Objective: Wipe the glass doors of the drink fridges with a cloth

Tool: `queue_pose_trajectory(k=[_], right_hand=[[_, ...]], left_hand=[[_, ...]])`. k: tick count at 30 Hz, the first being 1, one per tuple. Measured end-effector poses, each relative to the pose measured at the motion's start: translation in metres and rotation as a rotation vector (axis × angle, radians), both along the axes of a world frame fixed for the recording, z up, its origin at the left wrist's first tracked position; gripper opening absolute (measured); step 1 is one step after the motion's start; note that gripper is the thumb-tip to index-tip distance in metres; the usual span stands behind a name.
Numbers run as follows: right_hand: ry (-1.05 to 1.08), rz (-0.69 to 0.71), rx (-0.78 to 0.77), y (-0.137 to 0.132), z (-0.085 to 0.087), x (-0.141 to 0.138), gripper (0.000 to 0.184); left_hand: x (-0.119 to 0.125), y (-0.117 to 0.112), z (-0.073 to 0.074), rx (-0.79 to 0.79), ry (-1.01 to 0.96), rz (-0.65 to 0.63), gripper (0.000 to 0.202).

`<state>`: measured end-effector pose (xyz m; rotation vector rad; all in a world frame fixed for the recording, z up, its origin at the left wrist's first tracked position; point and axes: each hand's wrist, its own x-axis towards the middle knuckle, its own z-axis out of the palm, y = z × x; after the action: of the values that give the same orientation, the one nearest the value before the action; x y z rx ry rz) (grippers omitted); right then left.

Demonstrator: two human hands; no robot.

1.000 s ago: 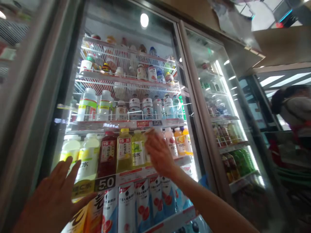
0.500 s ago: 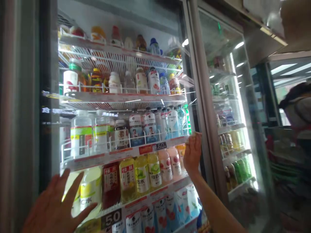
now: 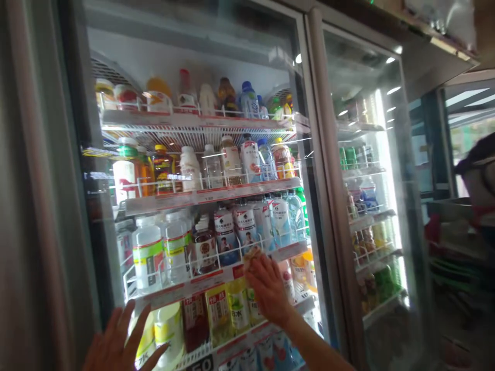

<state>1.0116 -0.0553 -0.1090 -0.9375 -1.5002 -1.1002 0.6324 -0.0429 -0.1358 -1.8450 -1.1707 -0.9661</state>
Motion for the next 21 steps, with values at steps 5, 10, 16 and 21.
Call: queue_pose_trajectory(k=[5,10,16,21], right_hand=[[0.313,-0.042,0.128,-0.001,0.016,-0.025,0.059],[-0.157,0.122,-0.039,0.002,0.024,-0.098,0.048],[-0.073,0.185,-0.021,0.004,0.033,-0.177,0.045],[-0.402,0.240,-0.185,0.007,0.044,-0.220,0.046]], left_hand=[[0.013,-0.016,0.007,0.103,0.032,-0.039,0.066],[0.014,-0.024,0.014,0.143,0.083,-0.006,0.067],[-0.017,-0.047,0.031,0.222,0.224,-0.018,0.067],[-0.045,-0.054,0.060,0.289,0.229,-0.049,0.065]])
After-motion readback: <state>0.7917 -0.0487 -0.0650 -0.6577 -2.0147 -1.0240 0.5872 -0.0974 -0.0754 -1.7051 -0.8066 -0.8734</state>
